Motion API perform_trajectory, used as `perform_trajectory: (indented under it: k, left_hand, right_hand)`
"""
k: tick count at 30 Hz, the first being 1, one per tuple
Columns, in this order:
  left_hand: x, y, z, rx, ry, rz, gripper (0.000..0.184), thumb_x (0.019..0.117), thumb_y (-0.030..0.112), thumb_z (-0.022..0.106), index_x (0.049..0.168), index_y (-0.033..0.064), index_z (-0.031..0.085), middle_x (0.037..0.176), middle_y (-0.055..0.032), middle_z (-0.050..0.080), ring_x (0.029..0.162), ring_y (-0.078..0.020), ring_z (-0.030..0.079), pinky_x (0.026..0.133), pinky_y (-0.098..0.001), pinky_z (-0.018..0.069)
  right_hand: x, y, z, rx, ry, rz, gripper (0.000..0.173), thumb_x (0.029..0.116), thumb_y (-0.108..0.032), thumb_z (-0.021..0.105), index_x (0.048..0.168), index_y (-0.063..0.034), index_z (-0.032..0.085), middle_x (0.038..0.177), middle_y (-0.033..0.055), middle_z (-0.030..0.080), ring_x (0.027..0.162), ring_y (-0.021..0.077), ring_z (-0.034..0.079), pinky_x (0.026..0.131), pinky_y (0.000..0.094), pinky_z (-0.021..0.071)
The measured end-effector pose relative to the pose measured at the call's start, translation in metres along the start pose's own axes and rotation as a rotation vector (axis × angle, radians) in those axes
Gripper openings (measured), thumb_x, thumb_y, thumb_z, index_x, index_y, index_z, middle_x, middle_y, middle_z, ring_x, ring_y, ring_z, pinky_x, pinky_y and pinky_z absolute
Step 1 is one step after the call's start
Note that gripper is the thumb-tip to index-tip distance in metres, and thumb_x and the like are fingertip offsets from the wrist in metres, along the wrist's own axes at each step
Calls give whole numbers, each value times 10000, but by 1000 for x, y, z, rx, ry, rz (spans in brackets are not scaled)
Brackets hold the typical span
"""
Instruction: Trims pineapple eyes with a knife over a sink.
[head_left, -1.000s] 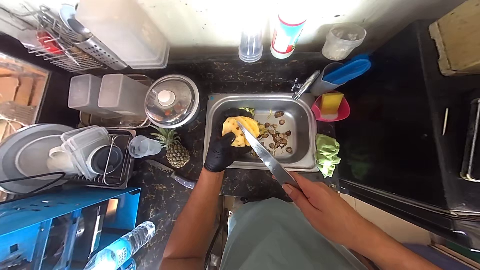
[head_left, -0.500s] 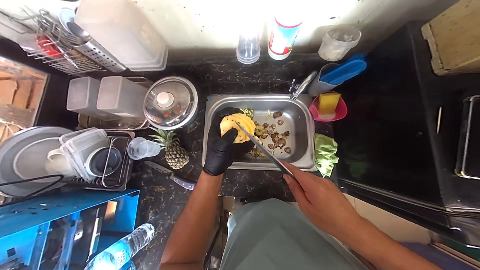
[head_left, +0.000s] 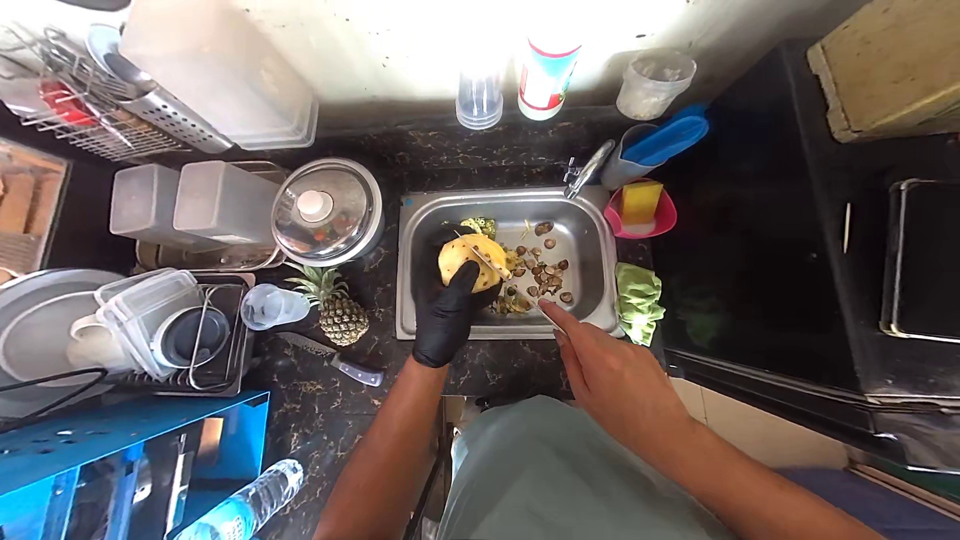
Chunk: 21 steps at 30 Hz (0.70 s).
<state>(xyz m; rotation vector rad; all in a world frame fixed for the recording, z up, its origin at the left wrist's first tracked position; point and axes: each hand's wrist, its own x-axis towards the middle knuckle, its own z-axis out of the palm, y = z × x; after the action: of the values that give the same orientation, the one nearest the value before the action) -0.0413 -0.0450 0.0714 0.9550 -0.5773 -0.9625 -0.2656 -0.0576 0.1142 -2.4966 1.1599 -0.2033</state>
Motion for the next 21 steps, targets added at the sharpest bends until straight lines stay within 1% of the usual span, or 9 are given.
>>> perform_trajectory:
  k: [2, 4, 6, 9, 11, 13, 14, 17, 21]
  left_hand:
    - [-2, -2, 1, 31, -5, -14, 647, 859, 268, 788, 1407, 119, 476, 1265, -103, 608, 1097, -222, 642, 892, -419, 589]
    - [-5, -8, 4, 45, 3, -55, 588, 848, 236, 767, 1361, 110, 511, 1235, -103, 629, 1056, -204, 657, 871, -394, 591]
    - [-1, -8, 0, 19, 28, -77, 588, 865, 257, 755, 1370, 93, 505, 1239, -123, 633, 1049, -223, 666, 853, -410, 603]
    - [9, -1, -21, 32, 16, -90, 660, 854, 299, 760, 1405, 101, 455, 1287, -128, 616, 1125, -240, 641, 929, -439, 572]
    - [12, 3, -34, 60, -60, -100, 647, 842, 304, 763, 1387, 98, 481, 1273, -127, 627, 1106, -232, 648, 908, -424, 576]
    - [14, 10, -41, 71, -151, -104, 611, 835, 273, 764, 1365, 98, 518, 1244, -109, 634, 1080, -211, 655, 899, -405, 581]
    - [16, 13, -42, 81, -186, -105, 601, 813, 247, 766, 1351, 112, 534, 1233, -93, 639, 1063, -197, 659, 884, -388, 584]
    - [21, 20, -40, 122, -271, -90, 623, 761, 254, 792, 1322, 112, 562, 1224, -100, 649, 1048, -204, 662, 872, -371, 584]
    - [26, 26, -39, 126, -355, -86, 612, 757, 262, 801, 1303, 104, 575, 1235, -123, 644, 1059, -218, 660, 880, -370, 582]
  right_hand:
    - [5, -1, -3, 28, -35, 2, 455, 1070, -248, 402, 1494, -170, 550, 781, 59, 671, 565, 233, 640, 478, 396, 523]
    - [9, -5, -6, 96, -96, 19, 446, 1092, -265, 378, 1498, -159, 527, 807, 60, 688, 624, 241, 663, 537, 419, 547]
    - [10, -3, -8, 88, -52, 22, 455, 1086, -257, 388, 1511, -166, 522, 808, 61, 696, 617, 243, 665, 524, 427, 545]
    - [5, 9, -20, 152, -24, 86, 444, 1088, -258, 395, 1494, -141, 531, 776, 69, 684, 598, 245, 645, 527, 454, 544]
    - [2, 20, -28, 251, -63, 90, 432, 1097, -326, 394, 1436, -138, 584, 723, 34, 644, 567, 192, 599, 504, 409, 515]
    - [0, 26, -36, 428, -195, 99, 413, 1096, -422, 395, 1352, -186, 618, 686, -43, 567, 546, 88, 524, 486, 307, 466]
    - [-1, 26, -39, 513, -281, 114, 408, 1091, -452, 402, 1340, -211, 618, 686, -61, 550, 539, 62, 516, 485, 281, 467]
    - [-3, 22, -44, 645, -442, 145, 400, 1085, -463, 421, 1370, -250, 606, 678, -59, 544, 515, 68, 521, 470, 278, 481]
    - [-6, 20, -41, 657, -485, 127, 383, 1089, -455, 415, 1363, -259, 596, 670, -59, 523, 511, 73, 509, 468, 280, 471]
